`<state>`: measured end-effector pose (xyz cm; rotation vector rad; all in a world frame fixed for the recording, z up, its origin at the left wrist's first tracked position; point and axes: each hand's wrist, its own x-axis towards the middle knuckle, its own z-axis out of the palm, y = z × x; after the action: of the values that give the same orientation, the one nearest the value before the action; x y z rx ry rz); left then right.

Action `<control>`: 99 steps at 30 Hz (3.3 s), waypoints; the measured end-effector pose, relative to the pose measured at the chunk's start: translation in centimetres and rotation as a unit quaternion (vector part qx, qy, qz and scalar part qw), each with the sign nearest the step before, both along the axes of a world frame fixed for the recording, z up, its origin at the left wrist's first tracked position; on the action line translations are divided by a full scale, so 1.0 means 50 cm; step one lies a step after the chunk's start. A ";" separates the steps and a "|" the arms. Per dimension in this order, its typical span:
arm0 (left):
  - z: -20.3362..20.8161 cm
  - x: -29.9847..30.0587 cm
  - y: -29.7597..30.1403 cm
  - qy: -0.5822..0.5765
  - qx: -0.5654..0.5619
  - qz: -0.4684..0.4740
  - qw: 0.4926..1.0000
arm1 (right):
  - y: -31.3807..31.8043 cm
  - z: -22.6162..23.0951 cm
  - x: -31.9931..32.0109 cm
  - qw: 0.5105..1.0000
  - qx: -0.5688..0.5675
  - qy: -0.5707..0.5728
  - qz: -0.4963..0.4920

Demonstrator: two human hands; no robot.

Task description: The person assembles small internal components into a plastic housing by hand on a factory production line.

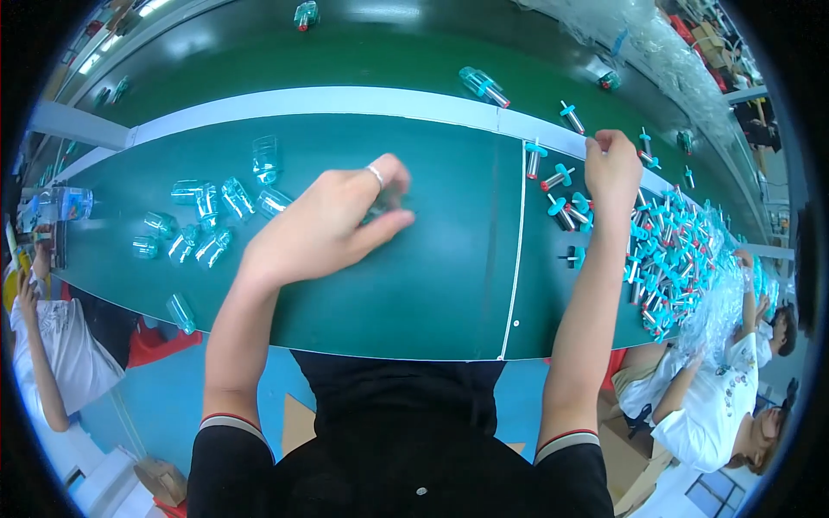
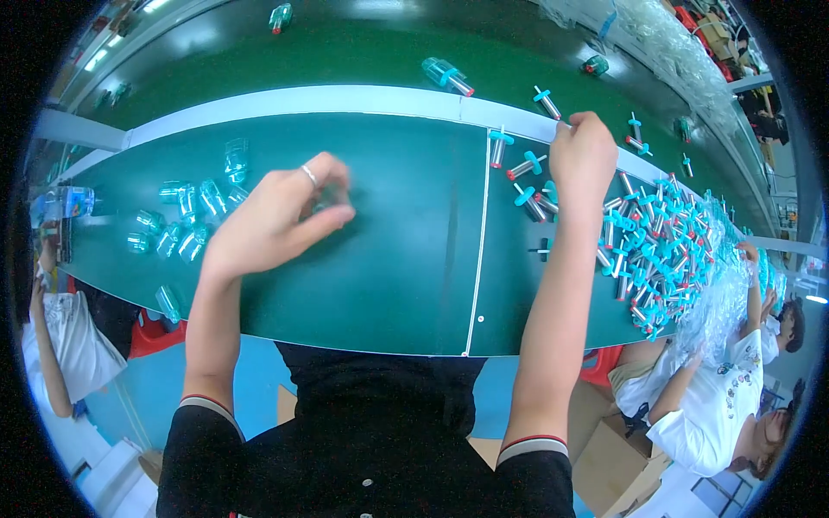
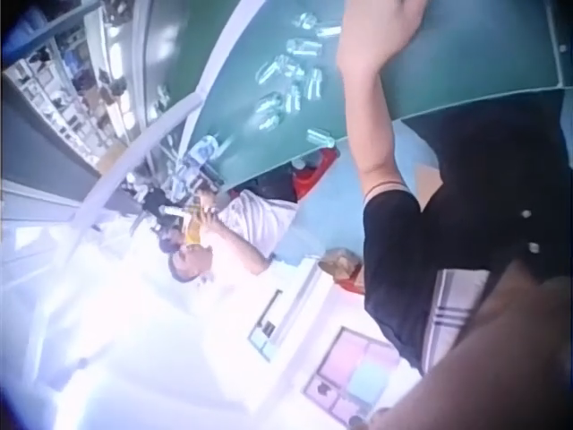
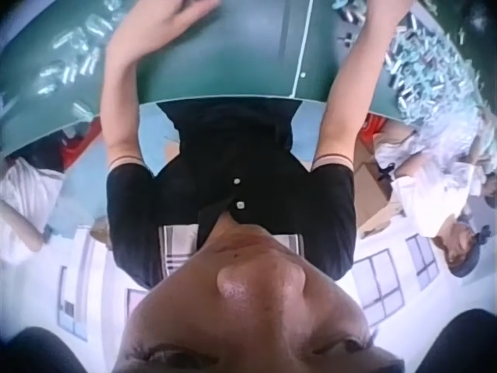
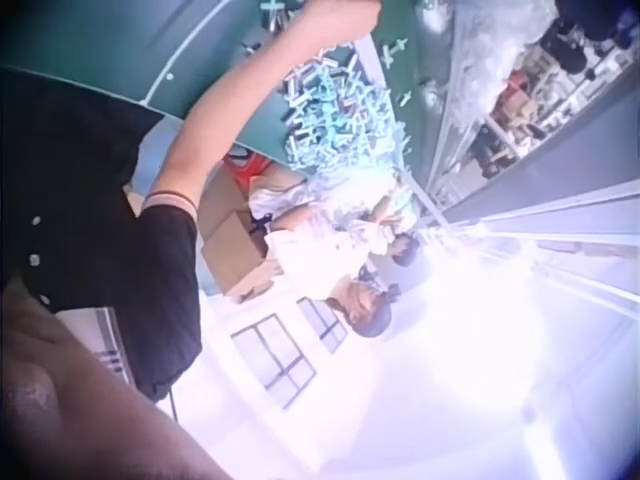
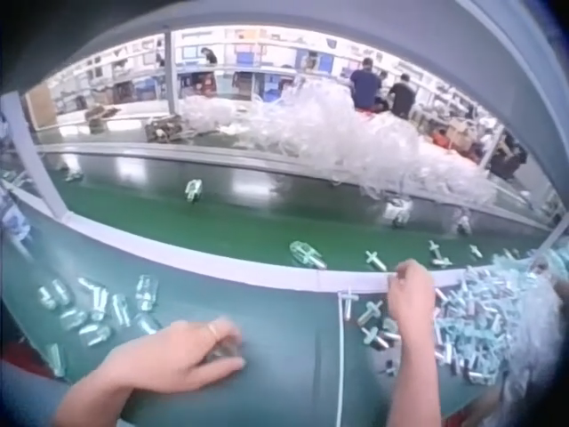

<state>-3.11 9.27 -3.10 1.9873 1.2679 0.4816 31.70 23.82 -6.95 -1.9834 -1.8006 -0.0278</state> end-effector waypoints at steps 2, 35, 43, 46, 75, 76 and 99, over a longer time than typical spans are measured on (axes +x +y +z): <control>0.010 0.017 0.009 -0.135 -0.032 0.072 0.988 | 0.059 -0.009 0.009 0.995 -0.019 -0.095 0.012; -0.104 0.049 0.030 -0.196 0.082 0.136 0.968 | -0.219 -0.032 -0.186 0.858 -0.046 0.404 0.312; -0.106 0.061 0.020 -0.208 0.084 0.127 0.966 | -0.240 -0.035 -0.196 0.864 0.019 0.370 0.340; -0.107 0.063 0.019 -0.204 0.113 0.118 0.965 | -0.237 -0.029 -0.196 0.866 0.040 0.339 0.365; -0.136 0.058 0.035 -0.201 -0.022 0.121 0.972 | -0.235 -0.061 -0.199 0.836 0.007 0.430 0.341; -0.136 0.058 0.035 -0.196 -0.011 0.117 0.973 | -0.235 -0.061 -0.199 0.835 0.007 0.431 0.342; -0.130 0.059 0.033 -0.205 -0.039 0.121 0.970 | -0.233 -0.055 -0.199 0.850 0.026 0.390 0.353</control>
<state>-0.15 10.92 -9.62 1.5682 1.2414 0.8971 21.74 12.19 -9.68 -0.9298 -1.7651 0.8243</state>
